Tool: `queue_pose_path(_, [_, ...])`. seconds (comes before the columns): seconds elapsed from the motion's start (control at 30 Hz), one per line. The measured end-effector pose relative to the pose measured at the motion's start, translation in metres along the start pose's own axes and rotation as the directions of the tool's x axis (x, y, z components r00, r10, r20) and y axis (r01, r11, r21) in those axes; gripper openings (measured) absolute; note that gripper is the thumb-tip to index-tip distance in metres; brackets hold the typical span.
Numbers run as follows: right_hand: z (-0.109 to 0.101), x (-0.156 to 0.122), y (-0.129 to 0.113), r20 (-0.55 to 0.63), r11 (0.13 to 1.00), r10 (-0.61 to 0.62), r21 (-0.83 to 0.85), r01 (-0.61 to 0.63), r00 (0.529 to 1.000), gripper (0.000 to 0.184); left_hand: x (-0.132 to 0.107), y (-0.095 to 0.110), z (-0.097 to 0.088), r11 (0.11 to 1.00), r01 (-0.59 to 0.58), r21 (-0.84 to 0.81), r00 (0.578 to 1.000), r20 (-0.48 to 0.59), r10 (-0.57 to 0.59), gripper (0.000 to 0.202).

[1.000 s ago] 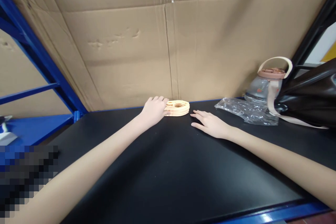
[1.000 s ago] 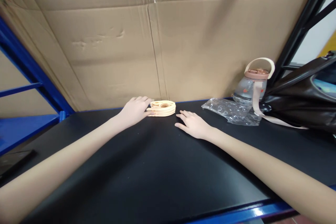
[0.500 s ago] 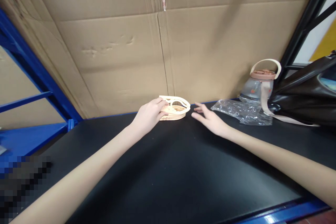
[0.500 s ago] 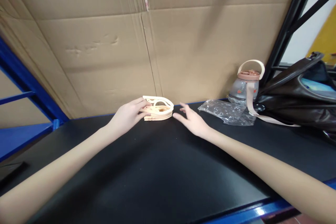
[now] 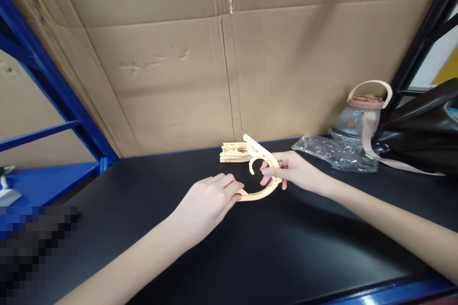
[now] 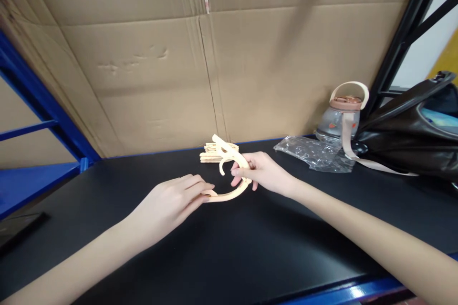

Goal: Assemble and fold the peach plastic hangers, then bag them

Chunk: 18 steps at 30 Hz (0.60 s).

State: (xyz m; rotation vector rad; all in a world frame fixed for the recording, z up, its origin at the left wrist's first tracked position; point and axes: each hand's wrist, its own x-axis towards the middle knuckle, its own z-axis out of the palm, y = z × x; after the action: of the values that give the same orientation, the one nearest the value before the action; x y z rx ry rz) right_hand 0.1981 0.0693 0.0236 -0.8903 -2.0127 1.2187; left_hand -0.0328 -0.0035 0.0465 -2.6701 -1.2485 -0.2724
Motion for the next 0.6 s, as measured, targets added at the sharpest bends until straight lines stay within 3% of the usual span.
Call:
queue_pose_path(0.1, [0.001, 0.000, 0.000, 0.011, 0.999, -0.014, -0.043, 0.014, 1.000, 0.025, 0.003, -0.005, 0.004, 0.980, 0.069, -0.186, 0.996, -0.042, -0.078, 0.022])
queue_pose_path(0.17, [0.002, 0.001, -0.001, 0.033, 0.997, -0.043, -0.056, 0.044, 0.999, 0.035, 0.009, -0.012, 0.007, 0.899, 0.144, -0.413, 0.979, -0.073, -0.190, 0.018])
queue_pose_path(0.3, [0.005, 0.007, -0.002, 0.116, 0.996, -0.087, -0.024, 0.090, 0.989, 0.052, 0.023, -0.030, 0.016, 0.522, 0.259, -0.812, 0.900, 0.006, -0.437, 0.011])
queue_pose_path(0.37, [0.008, 0.010, 0.000, 0.154, 0.997, -0.070, -0.023, 0.074, 0.986, 0.062, 0.029, -0.037, 0.019, 0.418, 0.294, -0.860, 0.879, 0.071, -0.472, 0.011])
queue_pose_path(0.43, [0.011, 0.014, 0.004, 0.152, 0.999, -0.030, -0.024, 0.034, 0.988, 0.064, 0.031, -0.041, 0.020, 0.393, 0.318, -0.863, 0.880, 0.115, -0.460, 0.011])
queue_pose_path(0.6, [0.012, 0.016, 0.008, 0.128, 0.996, 0.072, 0.047, -0.078, 0.989, 0.031, 0.020, -0.043, 0.017, 0.301, 0.340, -0.891, 0.903, 0.220, -0.369, 0.017])
